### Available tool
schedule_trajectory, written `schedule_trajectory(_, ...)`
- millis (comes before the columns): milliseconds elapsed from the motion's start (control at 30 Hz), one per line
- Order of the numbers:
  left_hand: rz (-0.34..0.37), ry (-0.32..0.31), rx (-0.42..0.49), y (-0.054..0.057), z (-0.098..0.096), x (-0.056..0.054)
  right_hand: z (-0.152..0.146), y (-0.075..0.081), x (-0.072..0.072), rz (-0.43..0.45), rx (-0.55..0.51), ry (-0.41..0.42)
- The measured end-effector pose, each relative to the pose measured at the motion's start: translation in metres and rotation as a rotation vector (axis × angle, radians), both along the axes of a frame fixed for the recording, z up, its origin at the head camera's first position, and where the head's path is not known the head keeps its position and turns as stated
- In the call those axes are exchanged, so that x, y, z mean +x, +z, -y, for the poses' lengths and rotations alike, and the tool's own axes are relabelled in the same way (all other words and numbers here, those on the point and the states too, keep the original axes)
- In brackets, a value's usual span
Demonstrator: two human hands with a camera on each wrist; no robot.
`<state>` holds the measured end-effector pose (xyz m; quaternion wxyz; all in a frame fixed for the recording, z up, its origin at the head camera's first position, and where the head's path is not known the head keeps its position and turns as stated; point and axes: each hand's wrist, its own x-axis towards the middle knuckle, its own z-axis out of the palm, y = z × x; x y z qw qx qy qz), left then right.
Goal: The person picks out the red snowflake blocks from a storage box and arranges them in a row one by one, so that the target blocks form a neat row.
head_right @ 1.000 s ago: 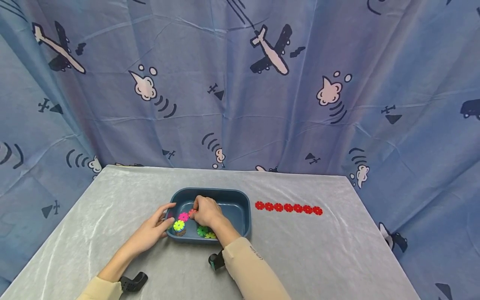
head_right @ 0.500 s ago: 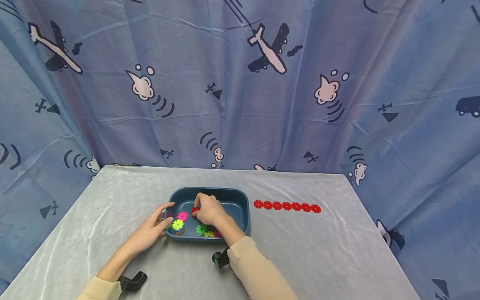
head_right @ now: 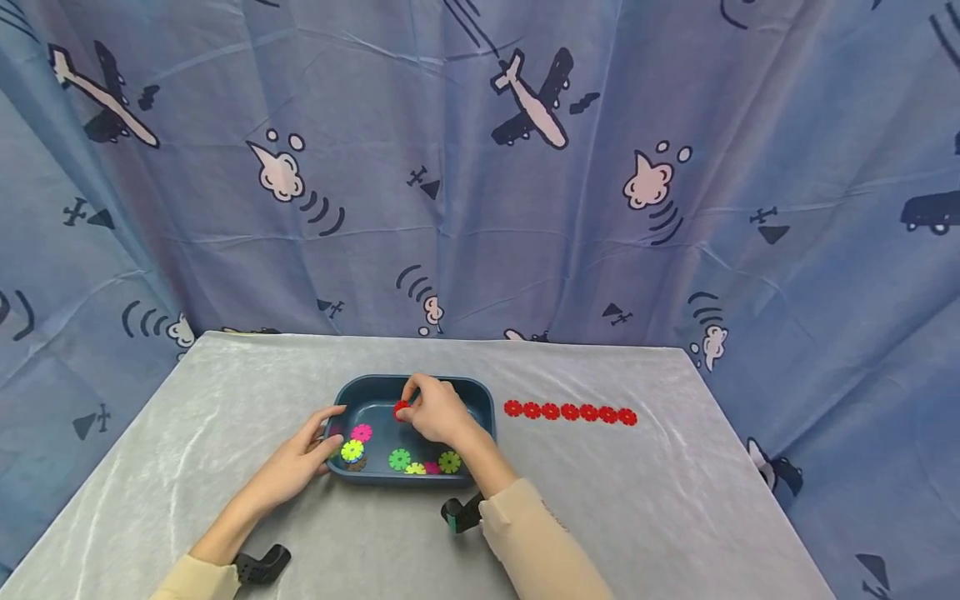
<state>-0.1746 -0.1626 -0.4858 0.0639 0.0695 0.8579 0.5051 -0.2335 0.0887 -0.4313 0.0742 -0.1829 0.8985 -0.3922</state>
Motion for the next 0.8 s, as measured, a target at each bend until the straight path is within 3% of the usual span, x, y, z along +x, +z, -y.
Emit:
schedule_trajectory(467, -0.006, -0.001, -0.006, 0.001, 0.001, 0.0, -0.038, 0.019, 0.006, 0.002, -0.091, -0.06)
schedule_trajectory(800, -0.006, -0.002, -0.01, -0.001, 0.001, 0.0, -0.077, 0.024, 0.003, -0.024, -0.063, -0.099)
